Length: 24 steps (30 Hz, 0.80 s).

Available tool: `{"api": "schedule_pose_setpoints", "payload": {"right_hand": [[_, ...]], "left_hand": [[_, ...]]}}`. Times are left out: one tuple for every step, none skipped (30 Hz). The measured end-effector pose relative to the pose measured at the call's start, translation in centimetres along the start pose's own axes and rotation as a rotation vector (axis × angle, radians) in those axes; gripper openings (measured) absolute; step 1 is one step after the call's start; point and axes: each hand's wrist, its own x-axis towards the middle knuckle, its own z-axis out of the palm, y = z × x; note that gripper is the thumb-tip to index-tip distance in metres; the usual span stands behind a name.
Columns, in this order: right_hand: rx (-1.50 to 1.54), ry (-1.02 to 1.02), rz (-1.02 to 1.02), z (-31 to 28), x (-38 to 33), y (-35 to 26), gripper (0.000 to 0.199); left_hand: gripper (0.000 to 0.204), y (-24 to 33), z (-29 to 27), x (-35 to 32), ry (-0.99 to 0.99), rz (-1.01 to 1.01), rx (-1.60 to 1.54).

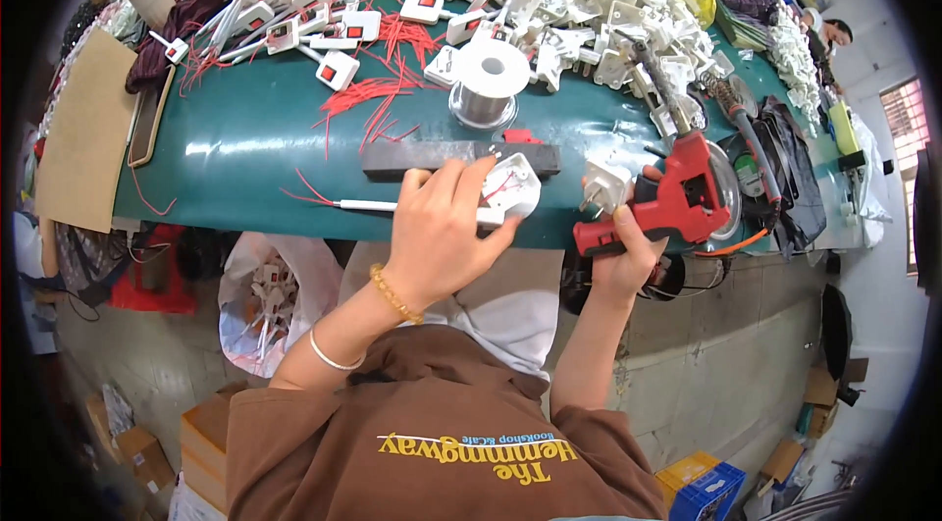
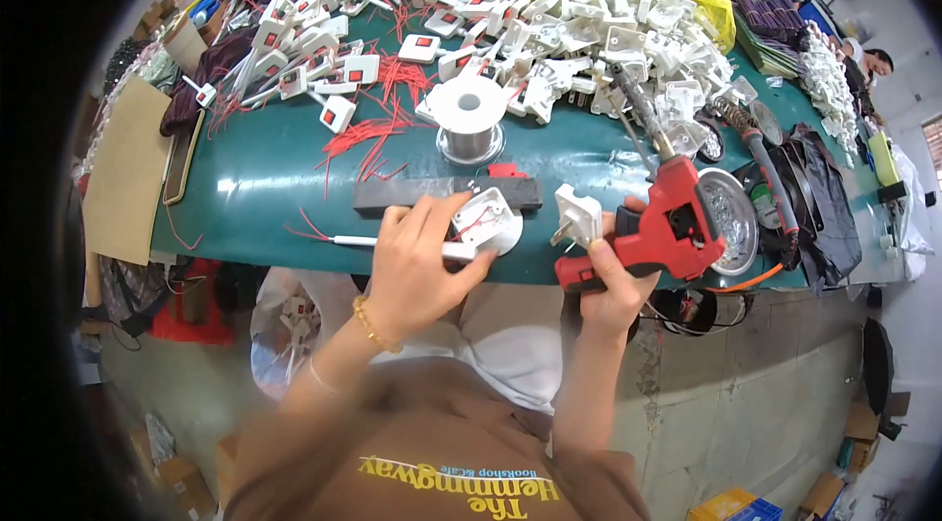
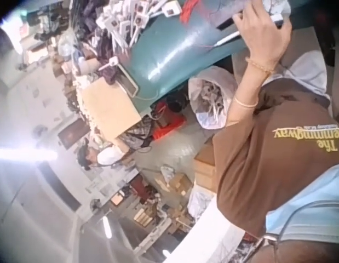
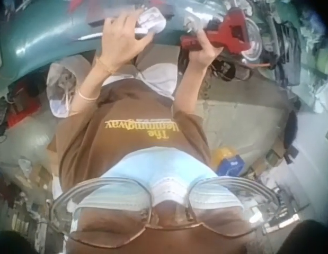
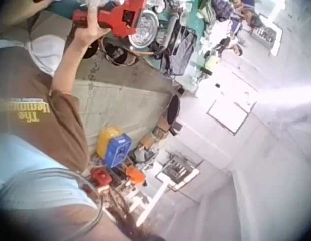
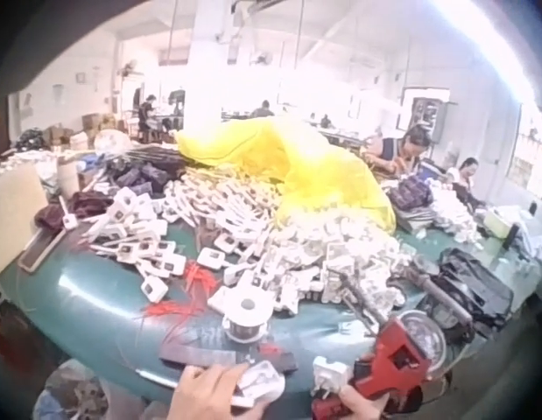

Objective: The person solders wires inside plastic switch casings using a soldering iron and fits the components together by hand.

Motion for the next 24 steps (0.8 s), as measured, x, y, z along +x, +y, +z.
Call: {"api": "schedule_pose_setpoints", "payload": {"right_hand": [[-0.004, 0.005, -0.004, -0.2, 0.2, 0.2, 0.059], [0.008, -0.017, -0.005, -0.2, 0.2, 0.1, 0.057], [0.005, -0.016, -0.001, -0.1, 0.3, 0.1, 0.057], [-0.007, -0.002, -0.007, 0.1, 0.5, 0.0, 0.057], [-0.018, 0.014, -0.015, 0.1, 0.5, 0.0, 0.057], [-0.023, 0.017, -0.005, 0.1, 0.3, 0.0, 0.057], [-0.055, 0.027, -0.011, 0.3, 0.3, 0.1, 0.057], [-0.088, 0.035, -0.018, 0.4, 0.4, 0.3, 0.057], [-0.126, 0.051, -0.027, 0.5, 0.4, 0.4, 0.057], [-0.173, 0.035, -0.075, 0.9, 0.1, 0.2, 0.055], [-0.226, -0.048, -0.114, 1.8, -0.3, -0.1, 0.051], [-0.308, -0.047, -0.153, 2.8, -0.9, -0.3, 0.053], [-0.376, -0.059, -0.183, 3.7, -1.3, -0.2, 0.054], [-0.388, -0.087, -0.169, 4.3, -1.7, 0.3, 0.054], [-0.489, -0.151, -0.248, 4.6, -1.8, 0.5, 0.053], [-0.582, -0.221, -0.328, 4.9, -1.6, 0.8, 0.052], [-0.585, -0.248, -0.307, 5.0, -1.6, 1.0, 0.052], [-0.719, -0.304, -0.370, 5.0, -1.6, 1.2, 0.050], [-0.843, -0.360, -0.432, 5.1, -1.6, 1.5, 0.048], [-0.913, -0.386, -0.425, 5.4, -2.0, 1.8, 0.033], [-0.901, -0.416, -0.406, 5.5, -2.2, 2.1, 0.033], [-1.117, -0.378, -0.386, 5.2, -2.5, 2.5, 0.025], [-1.325, -0.347, -0.359, 4.8, -2.9, 2.7, 0.017], [-1.303, -0.383, -0.330, 3.6, -2.6, 2.7, 0.017]], "left_hand": [[0.053, 0.1, 0.3, 0.4, -0.001, 0.000, -0.004], [0.049, 0.1, 0.6, 0.7, 0.022, -0.016, -0.032], [0.046, 0.0, 0.6, 1.0, 0.044, -0.033, -0.058], [0.043, 0.0, 0.4, 1.4, 0.127, 0.008, -0.087], [0.043, 0.3, -0.4, 1.5, 0.120, 0.002, -0.090], [0.043, 0.8, -1.7, 1.7, 0.157, -0.050, -0.196], [0.042, 1.0, -3.2, 2.1, 0.198, -0.099, -0.301], [0.043, 0.9, -5.2, 1.9, 0.160, -0.132, -0.285], [0.043, 0.5, -7.5, 0.8, 0.117, -0.164, -0.276], [0.042, -0.5, -9.5, -0.6, -0.026, -0.211, -0.353], [0.042, -1.8, -11.4, -2.6, -0.164, -0.265, -0.428], [0.041, -3.3, -13.0, -4.5, -0.322, -0.311, -0.442], [0.040, -4.5, -14.8, -6.5, -0.471, -0.366, -0.444], [0.039, -5.9, -15.2, -9.6, -0.430, -0.493, -0.358], [0.038, -7.7, -14.6, -12.7, -0.400, -0.614, -0.272], [0.036, -10.5, -13.5, -16.3, -0.308, -0.779, -0.272], [0.035, -13.6, -12.4, -20.7, -0.212, -0.954, -0.265], [0.031, -16.7, -11.6, -24.7, -0.195, -1.068, -0.133], [0.028, -19.6, -11.0, -28.6, -0.182, -1.181, 0.013], [0.036, -22.2, -10.3, -33.0, -0.048, -1.297, 0.078], [0.043, -23.7, -9.1, -36.6, 0.088, -1.409, 0.149], [0.047, -24.2, -7.8, -38.6, 0.194, -1.401, 0.183], [0.050, -24.7, -7.8, -39.5, 0.299, -1.394, 0.233], [0.052, -24.0, -6.8, -36.2, 0.283, -1.382, 0.178]]}}
